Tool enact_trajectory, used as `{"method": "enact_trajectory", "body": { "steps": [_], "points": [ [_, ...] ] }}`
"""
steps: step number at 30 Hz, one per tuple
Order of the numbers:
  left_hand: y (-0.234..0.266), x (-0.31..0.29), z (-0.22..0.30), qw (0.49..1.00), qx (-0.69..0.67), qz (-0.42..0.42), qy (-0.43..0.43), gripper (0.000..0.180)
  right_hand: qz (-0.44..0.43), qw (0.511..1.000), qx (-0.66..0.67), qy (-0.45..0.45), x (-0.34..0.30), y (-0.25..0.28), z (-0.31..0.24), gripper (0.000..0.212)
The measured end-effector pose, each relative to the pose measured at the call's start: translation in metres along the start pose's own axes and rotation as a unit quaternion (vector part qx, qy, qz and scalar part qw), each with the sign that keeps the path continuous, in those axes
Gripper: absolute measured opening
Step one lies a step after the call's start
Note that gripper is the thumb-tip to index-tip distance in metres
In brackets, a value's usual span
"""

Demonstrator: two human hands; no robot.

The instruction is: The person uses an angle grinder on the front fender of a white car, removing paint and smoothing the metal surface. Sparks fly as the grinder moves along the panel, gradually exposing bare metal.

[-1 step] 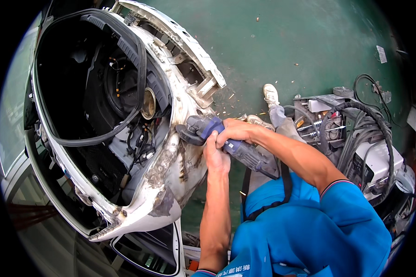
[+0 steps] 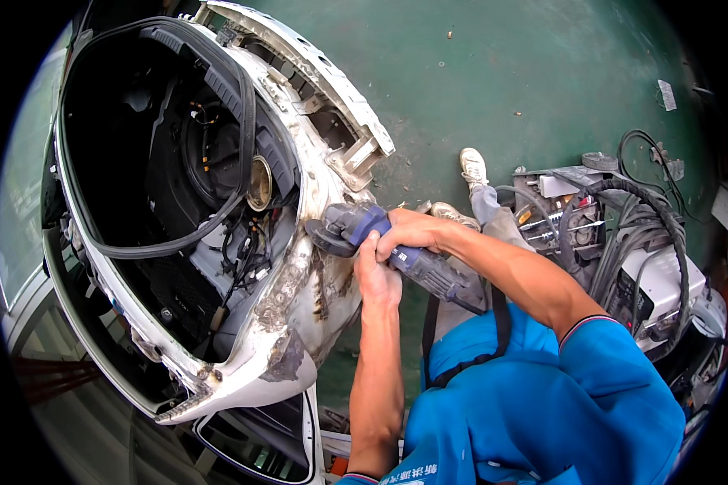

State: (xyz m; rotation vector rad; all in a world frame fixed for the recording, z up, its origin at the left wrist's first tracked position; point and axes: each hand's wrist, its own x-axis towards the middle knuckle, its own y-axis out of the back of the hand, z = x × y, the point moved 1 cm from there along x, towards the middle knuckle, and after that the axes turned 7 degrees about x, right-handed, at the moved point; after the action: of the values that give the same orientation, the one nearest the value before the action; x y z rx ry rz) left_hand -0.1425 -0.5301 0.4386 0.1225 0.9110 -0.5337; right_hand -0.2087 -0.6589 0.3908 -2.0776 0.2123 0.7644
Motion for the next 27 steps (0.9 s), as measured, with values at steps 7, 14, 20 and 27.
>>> {"method": "enact_trajectory", "body": {
  "steps": [7, 14, 20, 27],
  "points": [
    [-0.001, 0.001, 0.000, 1.000, -0.013, -0.007, -0.010, 0.049, 0.026, 0.999, -0.022, 0.035, 0.010, -0.002, 0.009, 0.049],
    [-0.007, -0.003, -0.003, 0.997, -0.064, -0.039, 0.003, 0.051, 0.016, 0.996, -0.087, 0.021, -0.009, 0.001, -0.009, 0.048],
    [-0.014, -0.014, -0.027, 0.996, -0.061, -0.057, 0.035, 0.050, 0.060, 0.991, -0.103, 0.052, -0.025, 0.010, 0.024, 0.044],
    [-0.011, -0.011, -0.038, 0.995, -0.001, -0.069, 0.079, 0.052, 0.171, 0.967, -0.158, 0.105, -0.030, 0.015, 0.046, 0.049]
  ]
}}
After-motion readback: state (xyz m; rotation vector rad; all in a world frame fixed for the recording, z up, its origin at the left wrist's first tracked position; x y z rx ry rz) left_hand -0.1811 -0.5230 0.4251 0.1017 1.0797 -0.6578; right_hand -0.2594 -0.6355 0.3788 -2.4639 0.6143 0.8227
